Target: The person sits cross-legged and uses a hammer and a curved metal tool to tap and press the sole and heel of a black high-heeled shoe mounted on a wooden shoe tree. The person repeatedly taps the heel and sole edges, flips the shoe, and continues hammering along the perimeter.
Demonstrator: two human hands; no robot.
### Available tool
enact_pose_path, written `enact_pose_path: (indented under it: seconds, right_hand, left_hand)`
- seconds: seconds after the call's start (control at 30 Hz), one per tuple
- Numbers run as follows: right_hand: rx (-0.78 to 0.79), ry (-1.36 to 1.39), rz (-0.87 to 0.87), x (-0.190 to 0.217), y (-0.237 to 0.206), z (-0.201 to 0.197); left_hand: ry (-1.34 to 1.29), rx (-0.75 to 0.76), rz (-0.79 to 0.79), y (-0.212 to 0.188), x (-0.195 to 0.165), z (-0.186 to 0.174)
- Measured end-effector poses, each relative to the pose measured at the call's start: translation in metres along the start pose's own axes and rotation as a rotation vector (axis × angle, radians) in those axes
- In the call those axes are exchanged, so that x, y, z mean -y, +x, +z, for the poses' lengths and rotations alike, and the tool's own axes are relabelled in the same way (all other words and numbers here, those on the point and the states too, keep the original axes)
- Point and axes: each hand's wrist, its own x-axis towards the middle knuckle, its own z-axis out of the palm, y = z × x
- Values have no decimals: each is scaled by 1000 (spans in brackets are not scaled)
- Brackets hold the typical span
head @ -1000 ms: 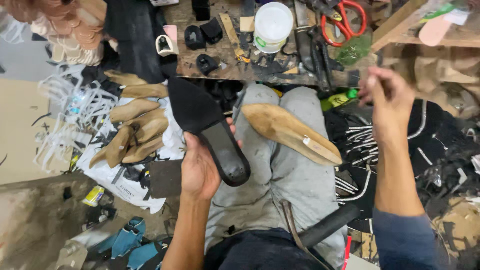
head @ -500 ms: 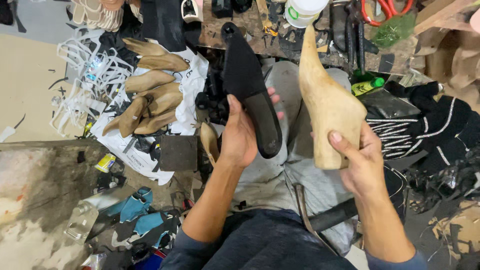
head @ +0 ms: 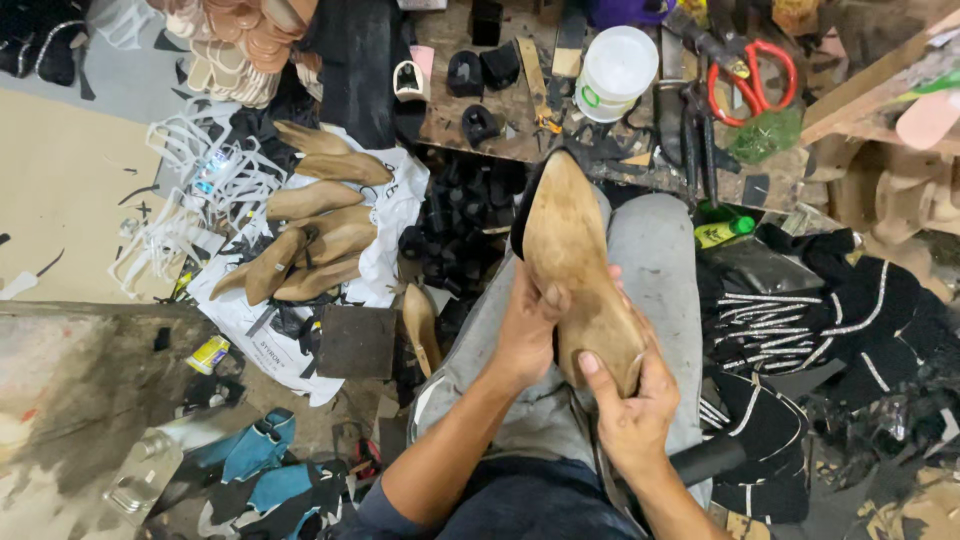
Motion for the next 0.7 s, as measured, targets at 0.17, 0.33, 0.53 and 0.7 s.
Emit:
enact_pose_path:
  seconds: [0.17, 0.33, 0.53, 0.7]
  right_hand:
    - [-53, -132, -172, 7, -5, 8]
    - [-86, -198, -190, 3, -10, 9]
    - [-110, -197, -156, -8, -15, 11]
    - [-124, -163, -124, -13, -13, 11]
  left_hand:
    - [86, -15, -29, -4, -9, 11]
    - [92, 36, 11, -5, -12, 13]
    - [102, -13, -89, -8, -7, 10]
    - [178, -54, -131, -1, -4, 6]
